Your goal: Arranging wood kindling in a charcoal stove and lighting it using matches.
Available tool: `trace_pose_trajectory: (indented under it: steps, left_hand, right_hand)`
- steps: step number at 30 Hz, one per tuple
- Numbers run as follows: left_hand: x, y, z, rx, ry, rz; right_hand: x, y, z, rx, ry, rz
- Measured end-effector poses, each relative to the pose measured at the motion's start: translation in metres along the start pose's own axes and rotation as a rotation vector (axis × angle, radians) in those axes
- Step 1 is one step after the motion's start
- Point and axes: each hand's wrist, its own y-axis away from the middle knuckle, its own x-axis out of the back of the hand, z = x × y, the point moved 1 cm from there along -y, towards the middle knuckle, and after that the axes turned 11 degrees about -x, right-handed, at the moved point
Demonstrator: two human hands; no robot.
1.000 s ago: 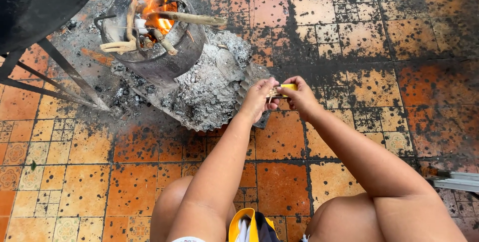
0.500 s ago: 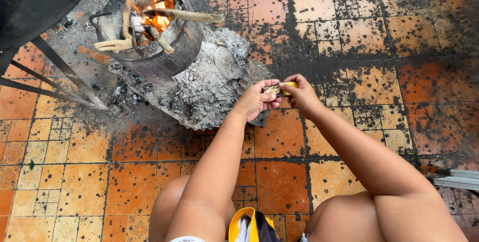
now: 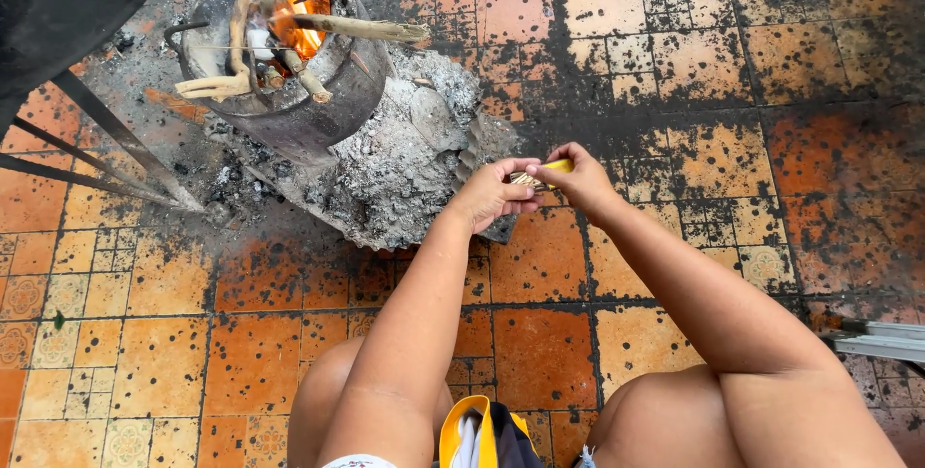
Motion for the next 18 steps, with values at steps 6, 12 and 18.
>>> trace_pose_trajectory:
  steps: [6,12,18]
  left_hand:
    - [0.005,-0.006,-0.008,-0.01,0.006,0.008]
    - [0.002,-0.005,-0.002,-0.043,0.001,0.05]
    - [0.007,-0.005,-0.001,0.036,0.134,0.048]
  right_hand:
    - [-0.001,-0.01,0.01,-0.021,0.039,0.045]
    - [-0.004,-0.005,0.003,0.007,0.056,0.084]
    - [-0.003,-0.009,0.006,-0.044,-0.018,0.039]
